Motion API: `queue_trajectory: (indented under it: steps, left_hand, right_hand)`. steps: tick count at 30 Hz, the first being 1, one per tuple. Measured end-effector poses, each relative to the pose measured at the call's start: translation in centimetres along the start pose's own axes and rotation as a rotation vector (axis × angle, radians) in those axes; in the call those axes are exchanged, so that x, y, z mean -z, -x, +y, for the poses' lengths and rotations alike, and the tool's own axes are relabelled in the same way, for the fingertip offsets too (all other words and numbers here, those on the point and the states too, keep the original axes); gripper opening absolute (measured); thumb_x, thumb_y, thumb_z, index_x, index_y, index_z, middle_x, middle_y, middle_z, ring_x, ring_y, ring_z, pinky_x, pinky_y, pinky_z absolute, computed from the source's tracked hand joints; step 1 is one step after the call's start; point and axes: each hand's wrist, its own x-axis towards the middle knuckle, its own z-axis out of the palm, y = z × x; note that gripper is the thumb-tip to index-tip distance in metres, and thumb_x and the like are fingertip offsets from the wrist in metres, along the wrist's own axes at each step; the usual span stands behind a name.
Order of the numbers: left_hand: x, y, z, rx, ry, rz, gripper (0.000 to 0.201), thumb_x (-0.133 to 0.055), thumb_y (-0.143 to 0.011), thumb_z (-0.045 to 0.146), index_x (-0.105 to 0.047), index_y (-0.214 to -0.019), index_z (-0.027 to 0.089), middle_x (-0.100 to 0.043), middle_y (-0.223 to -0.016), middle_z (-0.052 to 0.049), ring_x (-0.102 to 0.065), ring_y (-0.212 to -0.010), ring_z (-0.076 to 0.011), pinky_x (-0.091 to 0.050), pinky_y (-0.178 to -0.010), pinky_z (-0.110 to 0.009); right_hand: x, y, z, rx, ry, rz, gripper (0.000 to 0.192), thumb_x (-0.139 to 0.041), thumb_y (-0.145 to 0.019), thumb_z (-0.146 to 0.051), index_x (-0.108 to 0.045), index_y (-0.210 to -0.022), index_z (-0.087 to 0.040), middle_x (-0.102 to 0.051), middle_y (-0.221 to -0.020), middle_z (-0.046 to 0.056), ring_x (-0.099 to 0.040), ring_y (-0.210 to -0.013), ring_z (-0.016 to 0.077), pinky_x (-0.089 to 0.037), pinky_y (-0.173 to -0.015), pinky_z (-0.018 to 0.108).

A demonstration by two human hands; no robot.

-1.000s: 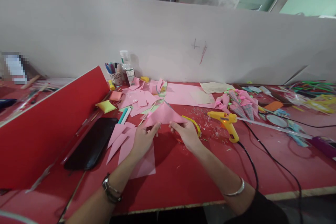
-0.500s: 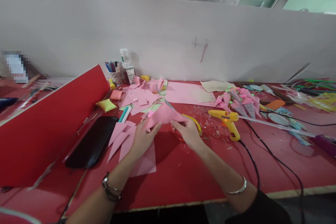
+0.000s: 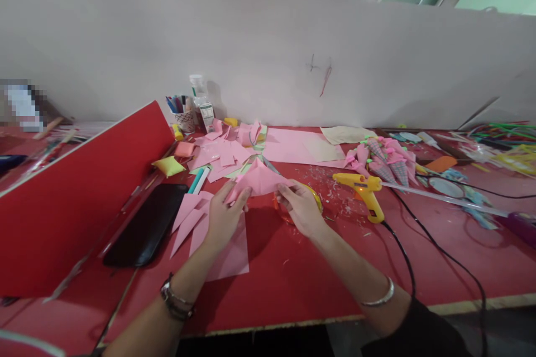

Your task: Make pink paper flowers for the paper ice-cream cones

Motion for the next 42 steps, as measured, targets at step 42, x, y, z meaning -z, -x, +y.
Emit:
queue_trajectory:
  steps: [42]
  left_hand:
    - [-0.35,-0.21,-0.73,0.013,0.118,-0.269,0.011,-0.053,-0.067,0.023,-0.048,-0.06,0.016,-0.048,-0.058,0.004,-0.047,-0.06,-0.0103,-0.039,-0.058,-0.022]
  right_hand:
    - [-0.33,0.82,0.27,0.091,0.234,-0.183,0.023,-0.064,-0.056,-0.028,-0.058,-0.075,-0.016,-0.063,-0.069,0.001,-0.058,-0.067,0.0132,-0.046,-0.065,0.028]
